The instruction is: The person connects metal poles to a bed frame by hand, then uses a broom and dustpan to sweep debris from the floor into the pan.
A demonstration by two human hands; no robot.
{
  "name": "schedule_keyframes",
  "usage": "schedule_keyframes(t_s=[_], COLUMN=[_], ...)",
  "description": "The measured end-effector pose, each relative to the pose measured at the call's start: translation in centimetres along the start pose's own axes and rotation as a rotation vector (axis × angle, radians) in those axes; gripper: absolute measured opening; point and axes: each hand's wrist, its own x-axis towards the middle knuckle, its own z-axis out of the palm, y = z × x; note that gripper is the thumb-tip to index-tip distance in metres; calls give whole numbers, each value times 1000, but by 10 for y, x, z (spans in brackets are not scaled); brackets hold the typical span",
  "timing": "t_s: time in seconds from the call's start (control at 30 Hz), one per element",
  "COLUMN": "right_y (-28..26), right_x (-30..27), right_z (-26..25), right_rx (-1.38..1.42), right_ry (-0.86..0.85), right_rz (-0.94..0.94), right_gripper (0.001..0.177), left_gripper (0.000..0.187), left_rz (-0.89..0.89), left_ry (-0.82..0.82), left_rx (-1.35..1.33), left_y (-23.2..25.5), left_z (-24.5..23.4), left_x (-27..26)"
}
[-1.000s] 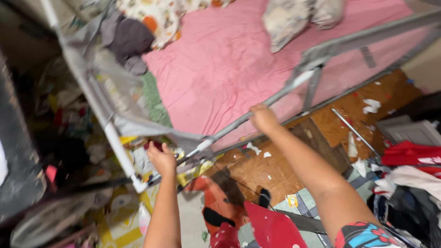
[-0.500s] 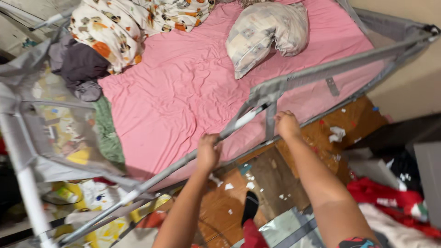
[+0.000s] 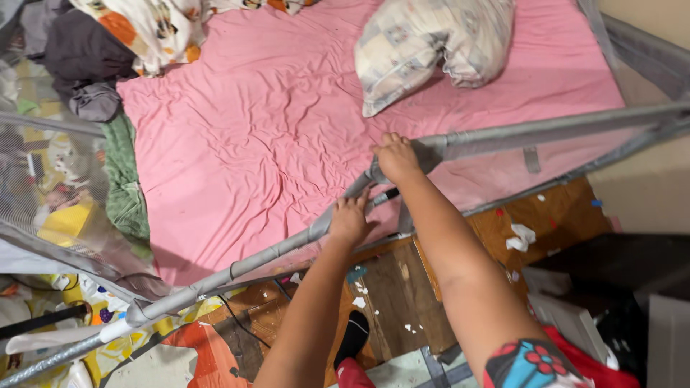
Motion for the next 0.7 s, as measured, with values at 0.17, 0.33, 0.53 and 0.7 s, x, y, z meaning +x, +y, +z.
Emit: schedule_keyframes(t_s=[0.17,0.33,0.53,0.7], right_y=[16,55,81,79], right_x=[9,-41,-115,-160], right_z=[-6,-51,-81,-78], right_rx=[-184,21,140,139], right_ry=[-281,-442,-308,-211], right_rz=[-78,39,61,93], right_gripper=[33,33,51,41], left_gripper=[35,32,35,36], left_rz=[-46,-41,-110,-108], left_ry=[9,125,95,24], left_rx=[79,90,50,101], left_y=[2,-13,-3,-17], left_z=[-2,-21,-16,-17], left_x=[-11,-19,-17,-14])
